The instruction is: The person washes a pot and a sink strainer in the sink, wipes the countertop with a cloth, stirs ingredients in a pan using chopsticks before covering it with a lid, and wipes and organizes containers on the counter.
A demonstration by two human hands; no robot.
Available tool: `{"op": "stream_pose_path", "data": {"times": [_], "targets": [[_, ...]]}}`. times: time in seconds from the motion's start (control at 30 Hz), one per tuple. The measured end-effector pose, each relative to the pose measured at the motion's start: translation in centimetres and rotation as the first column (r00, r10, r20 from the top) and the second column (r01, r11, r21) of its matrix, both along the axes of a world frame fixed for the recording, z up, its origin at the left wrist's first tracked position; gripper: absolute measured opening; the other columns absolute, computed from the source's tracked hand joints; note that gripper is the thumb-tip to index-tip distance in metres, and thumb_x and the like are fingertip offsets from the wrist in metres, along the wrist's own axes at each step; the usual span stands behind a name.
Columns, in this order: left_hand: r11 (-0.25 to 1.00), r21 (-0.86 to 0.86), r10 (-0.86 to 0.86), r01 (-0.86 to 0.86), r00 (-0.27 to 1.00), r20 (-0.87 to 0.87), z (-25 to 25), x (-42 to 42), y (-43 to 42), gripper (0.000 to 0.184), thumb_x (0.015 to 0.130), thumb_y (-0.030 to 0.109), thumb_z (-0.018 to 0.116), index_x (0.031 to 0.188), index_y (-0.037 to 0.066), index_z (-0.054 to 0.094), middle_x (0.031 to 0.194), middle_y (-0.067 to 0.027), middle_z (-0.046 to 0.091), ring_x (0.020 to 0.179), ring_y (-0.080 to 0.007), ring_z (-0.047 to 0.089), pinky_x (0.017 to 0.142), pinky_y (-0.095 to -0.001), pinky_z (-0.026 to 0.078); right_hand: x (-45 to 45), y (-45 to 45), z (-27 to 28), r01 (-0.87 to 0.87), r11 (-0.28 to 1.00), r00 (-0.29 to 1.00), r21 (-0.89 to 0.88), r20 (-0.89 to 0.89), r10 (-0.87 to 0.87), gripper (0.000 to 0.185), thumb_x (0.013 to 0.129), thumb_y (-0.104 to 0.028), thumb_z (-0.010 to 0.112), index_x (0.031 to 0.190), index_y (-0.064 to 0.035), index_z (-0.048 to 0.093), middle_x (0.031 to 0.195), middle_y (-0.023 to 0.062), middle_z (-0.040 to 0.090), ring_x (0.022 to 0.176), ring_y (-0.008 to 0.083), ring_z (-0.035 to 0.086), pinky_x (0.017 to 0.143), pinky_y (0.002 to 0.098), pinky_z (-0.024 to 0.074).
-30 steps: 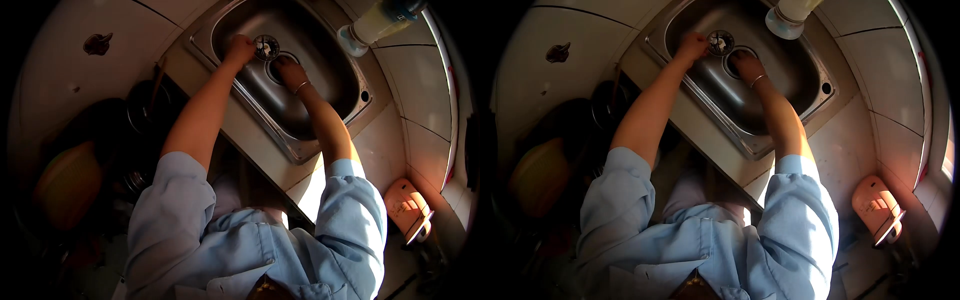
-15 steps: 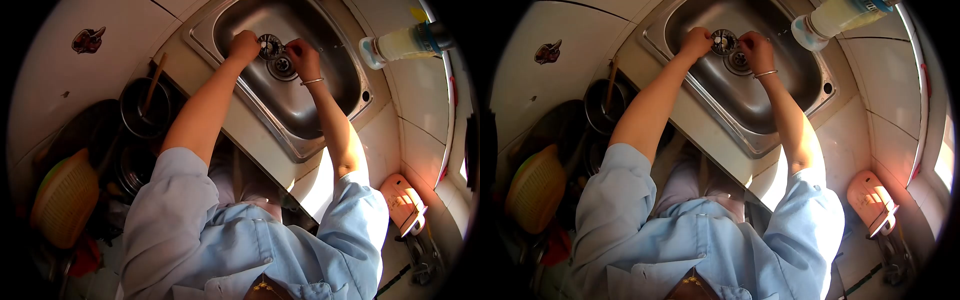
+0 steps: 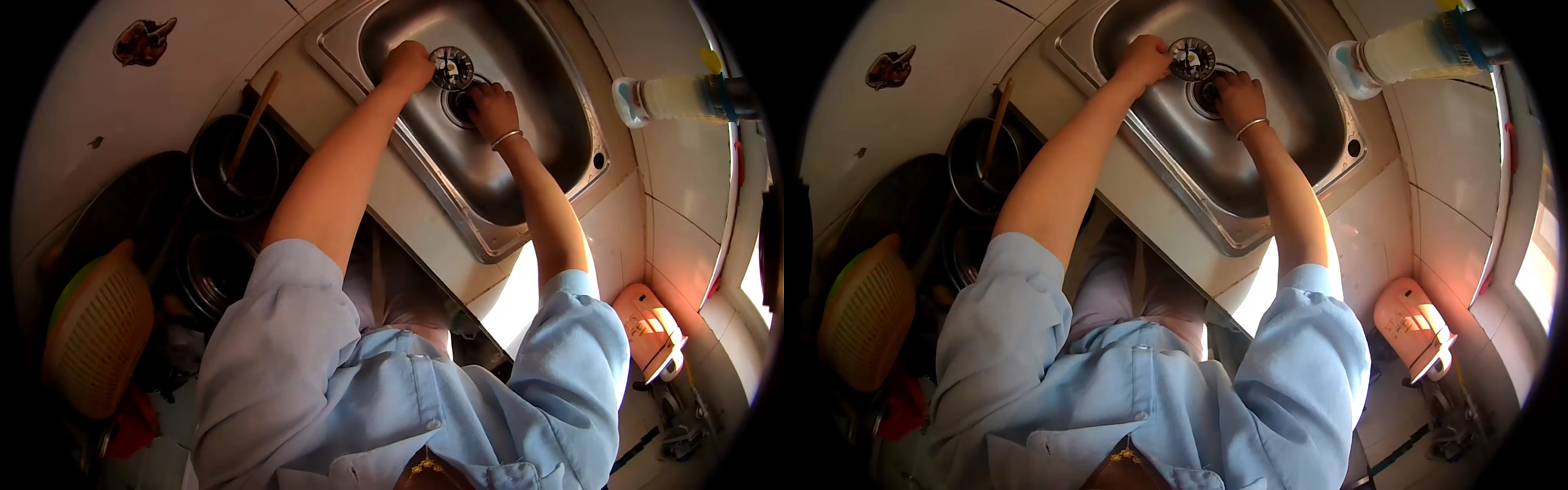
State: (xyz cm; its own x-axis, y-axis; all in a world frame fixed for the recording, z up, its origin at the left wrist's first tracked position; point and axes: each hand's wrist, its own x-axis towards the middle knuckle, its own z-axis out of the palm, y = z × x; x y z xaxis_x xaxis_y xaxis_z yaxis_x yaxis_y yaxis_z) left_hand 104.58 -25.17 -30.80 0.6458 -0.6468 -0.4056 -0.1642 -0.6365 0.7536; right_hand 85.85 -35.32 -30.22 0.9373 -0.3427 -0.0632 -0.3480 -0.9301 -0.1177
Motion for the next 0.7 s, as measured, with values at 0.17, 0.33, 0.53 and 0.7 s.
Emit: {"op": "stream_pose_path", "data": {"times": [0.17,0.33,0.53,0.7], "targets": [[0.999,0.036,-0.019,0.019,1.0,0.004,0.3,-0.3,0.0,0.017,0.074,0.016,0.063,0.086,0.006,0.071,0.091,-0.0157,0.068,0.088,-0.0328,0.065,0.077,-0.0407,0.052,0.2,0.2,-0.6,-0.059,0.988,0.997,-0.139,-0.049,0.053,0.01,0.077,-0.013,0.058,0.085,-0.0119,0.063,0.088,0.0041,0.063,0.091,0.0227,0.057,0.079,0.036,0.0435],[0.998,0.05,-0.037,0.036,0.999,0.021,1.2,-0.4,0.3,0.018,0.074,0.015,0.062,0.086,0.006,0.07,0.092,-0.0157,0.067,0.089,-0.0331,0.064,0.077,-0.041,0.052,0.7,0.4,-0.7,-0.091,0.971,0.995,-0.22,-0.069,0.078,0.01,0.079,-0.012,0.053,0.08,-0.0118,0.063,0.081,0.0042,0.064,0.088,0.0222,0.059,0.077,0.036,0.0432],[0.999,0.035,-0.039,0.038,0.999,0.026,0.4,-0.1,0.0,0.018,0.074,0.015,0.062,0.086,0.005,0.07,0.093,-0.0168,0.067,0.089,-0.0336,0.064,0.078,-0.0416,0.051,0.5,-0.4,0.6,0.175,0.982,0.968,0.073,0.168,-0.185,0.006,0.077,-0.015,0.061,0.08,-0.0123,0.065,0.077,0.006,0.066,0.077,0.0243,0.062,0.07,0.0373,0.0477],[0.998,0.004,-0.069,0.069,0.997,-0.018,0.2,-0.3,0.0,0.02,0.073,0.013,0.062,0.09,0.005,0.07,0.095,-0.0171,0.067,0.092,-0.0332,0.064,0.08,-0.0411,0.051,3.7,-0.4,4.8,0.141,0.921,0.905,0.364,0.331,-0.269,0.015,0.08,-0.015,0.067,0.095,-0.0142,0.069,0.078,0.0087,0.064,0.076,0.02,0.063,0.065,0.032,0.0504]]}}
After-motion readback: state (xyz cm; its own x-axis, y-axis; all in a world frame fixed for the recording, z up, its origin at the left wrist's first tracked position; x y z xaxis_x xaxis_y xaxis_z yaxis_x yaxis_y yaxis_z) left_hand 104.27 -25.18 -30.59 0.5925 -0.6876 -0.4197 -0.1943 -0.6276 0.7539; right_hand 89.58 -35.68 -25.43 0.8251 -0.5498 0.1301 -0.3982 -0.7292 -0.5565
